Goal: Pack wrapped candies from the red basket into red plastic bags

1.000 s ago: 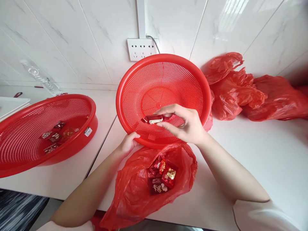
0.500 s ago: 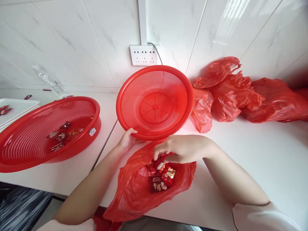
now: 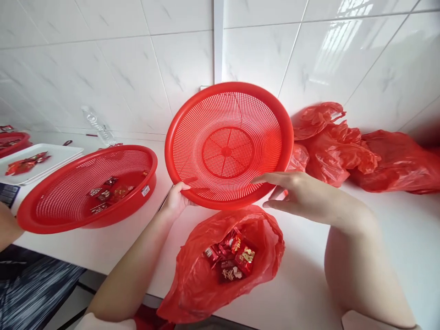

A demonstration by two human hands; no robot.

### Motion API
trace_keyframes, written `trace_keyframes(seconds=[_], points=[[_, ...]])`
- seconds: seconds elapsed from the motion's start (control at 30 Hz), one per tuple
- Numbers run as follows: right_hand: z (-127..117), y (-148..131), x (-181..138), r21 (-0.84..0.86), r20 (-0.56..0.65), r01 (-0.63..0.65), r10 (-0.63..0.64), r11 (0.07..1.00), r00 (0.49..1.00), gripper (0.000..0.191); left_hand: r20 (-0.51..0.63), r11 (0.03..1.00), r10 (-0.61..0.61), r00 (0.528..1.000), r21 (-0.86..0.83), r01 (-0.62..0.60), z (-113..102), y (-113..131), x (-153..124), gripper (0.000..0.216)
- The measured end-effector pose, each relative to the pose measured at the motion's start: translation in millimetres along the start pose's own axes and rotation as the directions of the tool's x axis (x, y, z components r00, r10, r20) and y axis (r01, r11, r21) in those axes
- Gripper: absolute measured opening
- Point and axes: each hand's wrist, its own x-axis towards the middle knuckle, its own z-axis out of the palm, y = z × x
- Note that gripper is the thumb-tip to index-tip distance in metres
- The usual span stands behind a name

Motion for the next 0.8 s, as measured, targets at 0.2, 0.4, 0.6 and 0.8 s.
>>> trace_keyframes(seconds=[0.2,0.4,0.6,0.8], points=[[12,-10,6,-0.38,-0.321,-0.139,0.01,0.914,0.947,0.025,0.128,0.997,0.002,0.992,0.077,-0.012,-9,13,-9,0.045],[-3,16,15,-0.38,-0.626,-0.135,-0.147,0.915,0.766,0.025,0.135,0.747,0.489,0.862,0.445,-0.494,-4,33,-33,0.054],[-27,39,3,-0.37,-0.858,-0.244,-0.229,0.896,0.46,0.022,-0.139,0.17,0.793,0.594,0.985,0.003,-40,47,-38,0.046],[-48,48,-19,-0.243,-0.931,-0.351,-0.115,0.904,0.346,0.027,-0.28,-0.009,0.601,0.748,0.934,0.356,-67,47,-19,0.053]])
